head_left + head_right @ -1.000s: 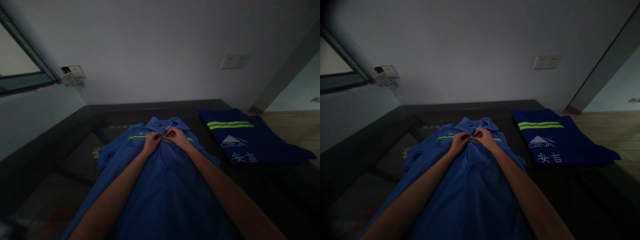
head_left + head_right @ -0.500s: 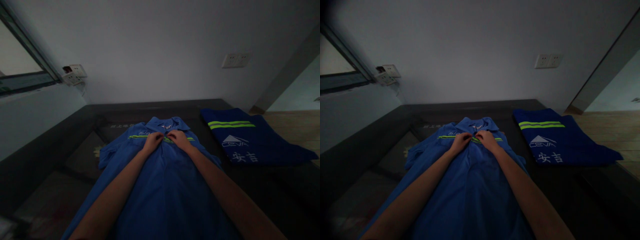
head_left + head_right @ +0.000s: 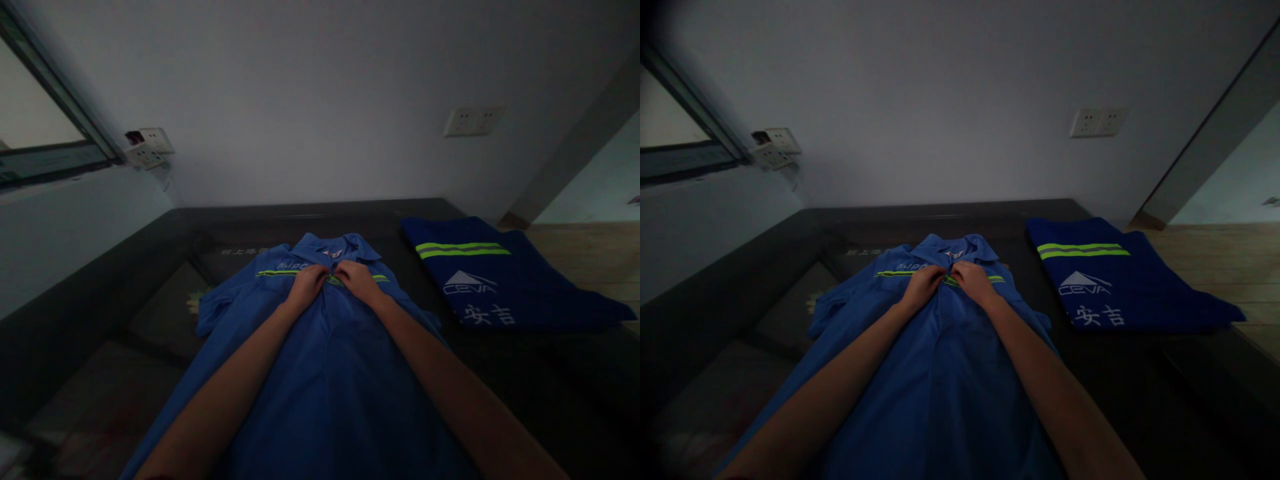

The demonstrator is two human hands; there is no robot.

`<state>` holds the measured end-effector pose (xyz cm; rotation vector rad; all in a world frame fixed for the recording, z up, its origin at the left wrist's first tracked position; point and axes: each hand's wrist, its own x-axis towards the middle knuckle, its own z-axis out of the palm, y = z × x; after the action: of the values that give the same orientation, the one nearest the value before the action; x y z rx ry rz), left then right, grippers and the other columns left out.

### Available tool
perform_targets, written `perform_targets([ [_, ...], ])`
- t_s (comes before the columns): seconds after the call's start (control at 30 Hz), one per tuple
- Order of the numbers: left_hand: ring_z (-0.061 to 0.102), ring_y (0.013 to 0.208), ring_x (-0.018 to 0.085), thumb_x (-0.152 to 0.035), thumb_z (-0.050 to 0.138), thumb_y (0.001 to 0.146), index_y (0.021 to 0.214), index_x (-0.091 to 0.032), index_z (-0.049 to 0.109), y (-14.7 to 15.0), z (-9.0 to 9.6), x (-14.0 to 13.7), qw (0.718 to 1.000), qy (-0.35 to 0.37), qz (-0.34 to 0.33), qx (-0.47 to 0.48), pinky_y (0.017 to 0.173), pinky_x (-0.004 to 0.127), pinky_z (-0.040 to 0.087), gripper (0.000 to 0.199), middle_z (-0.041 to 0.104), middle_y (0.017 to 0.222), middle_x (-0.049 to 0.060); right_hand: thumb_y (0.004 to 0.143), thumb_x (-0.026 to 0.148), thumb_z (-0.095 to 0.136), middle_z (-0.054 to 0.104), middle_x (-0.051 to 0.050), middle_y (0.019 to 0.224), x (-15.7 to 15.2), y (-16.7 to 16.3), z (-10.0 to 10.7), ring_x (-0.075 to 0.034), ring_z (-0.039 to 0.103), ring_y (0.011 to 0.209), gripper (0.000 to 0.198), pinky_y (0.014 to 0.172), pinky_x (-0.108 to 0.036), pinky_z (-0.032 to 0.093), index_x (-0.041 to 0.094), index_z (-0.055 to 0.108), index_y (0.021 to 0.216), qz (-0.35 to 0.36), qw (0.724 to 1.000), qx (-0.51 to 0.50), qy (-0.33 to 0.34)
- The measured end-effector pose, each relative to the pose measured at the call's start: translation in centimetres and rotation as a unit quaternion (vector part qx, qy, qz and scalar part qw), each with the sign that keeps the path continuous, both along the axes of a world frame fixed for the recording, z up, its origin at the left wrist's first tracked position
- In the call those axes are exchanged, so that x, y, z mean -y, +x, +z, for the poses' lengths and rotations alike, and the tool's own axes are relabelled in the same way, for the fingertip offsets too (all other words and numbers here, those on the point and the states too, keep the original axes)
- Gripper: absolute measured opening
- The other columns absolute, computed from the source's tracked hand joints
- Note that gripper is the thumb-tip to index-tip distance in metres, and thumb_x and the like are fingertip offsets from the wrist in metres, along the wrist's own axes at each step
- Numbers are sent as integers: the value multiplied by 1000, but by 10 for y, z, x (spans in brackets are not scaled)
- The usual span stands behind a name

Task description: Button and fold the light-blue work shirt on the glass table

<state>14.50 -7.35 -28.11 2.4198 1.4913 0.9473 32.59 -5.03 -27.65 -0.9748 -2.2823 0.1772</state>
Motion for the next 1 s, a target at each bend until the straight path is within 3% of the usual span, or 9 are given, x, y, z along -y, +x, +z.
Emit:
perform_targets([
  [0.3, 63, 83, 18, -13, 52, 82, 91, -17, 65, -2, 7, -4, 999, -18, -15, 31, 77, 27, 48, 16, 69, 89, 5, 85, 16, 58, 65, -4, 82, 1, 2, 2, -17, 59, 80, 6, 72, -27, 40, 16, 61, 80, -13, 1000, 11, -9],
  [0.43, 64, 85, 16, -14, 49, 84, 95, -18, 64, -2, 18, -2, 995, 5, 64, 71, 80, 27, 45, 19, 70, 92, 4, 86, 16, 57, 64, -4, 81, 2, 1, 3, -16, 58, 78, 8, 70, -26, 39, 17, 61, 80, -17, 1000, 17, -11],
  [0.53, 63, 79, 18, -27, 51, 86, 87, -18, 64, 5, 25, 5, 991, -18, 129, 25, 81, 31, 41, 16, 70, 82, 4, 87, 17, 55, 64, -4, 82, 3, 1, 3, -16, 57, 79, 9, 71, -26, 39, 17, 61, 80, -18, 1000, 20, -5],
  [0.67, 62, 77, 20, -43, 43, 90, 72, -18, 64, 16, 28, 13, 986, -49, 152, -54, 85, 37, 36, 38, 69, 75, 5, 89, 17, 53, 64, -6, 83, 4, 0, 3, -17, 57, 80, 10, 72, -27, 40, 16, 60, 82, -13, 999, 34, 4],
  [0.8, 61, 78, 22, -44, 41, 90, 73, -19, 66, 20, 26, 15, 986, -67, 142, -63, 85, 38, 34, 39, 70, 76, 6, 89, 16, 51, 64, -6, 87, 6, 0, 5, -18, 57, 84, 11, 73, -27, 40, 16, 60, 85, -10, 998, 59, 7],
  [1.0, 63, 82, 22, -32, 48, 88, 79, -20, 66, 19, 19, 11, 982, -113, 145, -48, 85, 38, 35, 24, 70, 78, 4, 90, 17, 51, 64, -8, 89, 9, -3, 7, -18, 57, 85, 10, 73, -27, 40, 17, 61, 87, -14, 994, 112, 11],
])
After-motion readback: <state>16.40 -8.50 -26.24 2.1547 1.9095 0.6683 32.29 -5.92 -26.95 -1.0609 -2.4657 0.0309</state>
